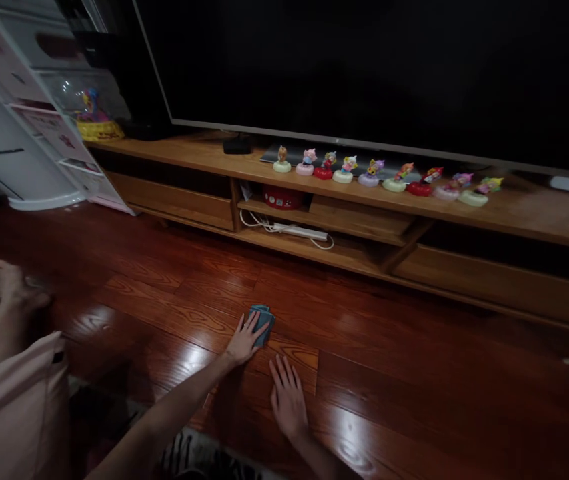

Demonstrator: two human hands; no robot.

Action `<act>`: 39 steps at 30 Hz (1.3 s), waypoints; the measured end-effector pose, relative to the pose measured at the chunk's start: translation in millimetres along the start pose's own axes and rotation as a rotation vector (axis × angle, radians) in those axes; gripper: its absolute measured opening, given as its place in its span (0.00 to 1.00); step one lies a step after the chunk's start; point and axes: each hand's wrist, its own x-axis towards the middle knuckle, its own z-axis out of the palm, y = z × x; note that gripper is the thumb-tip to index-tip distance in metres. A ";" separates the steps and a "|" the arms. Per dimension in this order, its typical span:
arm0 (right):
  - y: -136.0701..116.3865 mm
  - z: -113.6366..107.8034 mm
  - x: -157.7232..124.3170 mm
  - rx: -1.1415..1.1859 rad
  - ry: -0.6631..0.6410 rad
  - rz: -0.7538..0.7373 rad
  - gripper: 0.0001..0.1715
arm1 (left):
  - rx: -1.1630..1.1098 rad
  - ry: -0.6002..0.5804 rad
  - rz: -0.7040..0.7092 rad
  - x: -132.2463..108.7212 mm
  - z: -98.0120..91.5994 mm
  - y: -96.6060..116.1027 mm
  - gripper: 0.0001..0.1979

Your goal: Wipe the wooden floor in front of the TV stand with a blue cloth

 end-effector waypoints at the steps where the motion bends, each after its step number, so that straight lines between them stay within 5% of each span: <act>1: -0.5 -1.0 0.1 -0.001 0.001 0.001 0.45 | 0.003 -0.022 0.040 0.6 -5.4 -5.4 0.40; 4: -1.6 -3.2 0.2 -0.004 0.019 0.000 0.45 | 0.011 -0.086 0.049 -6.9 -27.4 -39.6 0.39; 10: -0.2 1.1 0.4 0.006 0.062 -0.014 0.45 | 0.062 -0.101 -0.459 -68.4 -60.4 -134.8 0.36; 14: 3.5 8.8 1.1 0.020 0.078 -0.019 0.45 | 0.100 -0.098 -0.755 -124.8 -64.0 -181.3 0.33; 17: 5.9 14.0 1.7 0.029 0.079 -0.022 0.44 | 0.098 -0.047 -0.916 -158.3 -55.6 -192.4 0.33; 21: 8.3 18.8 2.8 0.041 0.052 0.003 0.43 | 0.114 0.090 -0.864 -181.8 -35.6 -179.2 0.34; 25: 11.2 22.5 5.4 0.053 0.015 0.023 0.41 | 0.057 0.189 -0.566 -178.6 -22.4 -145.9 0.37; 30: 12.1 21.2 9.4 0.041 0.003 0.030 0.40 | -0.052 -0.104 -0.112 -154.6 -16.9 -69.7 0.44; 33: 10.5 17.2 11.0 0.031 0.003 0.030 0.41 | -0.071 -0.199 0.048 -141.5 -15.7 -26.5 0.47; 36: 9.0 13.8 12.3 0.025 0.002 0.023 0.40 | -0.072 -0.200 0.049 -132.8 -22.6 -14.9 0.44; 39: 8.7 12.6 13.0 0.022 -0.006 0.019 0.41 | -0.033 -0.163 -0.161 -136.2 -36.0 -39.8 0.40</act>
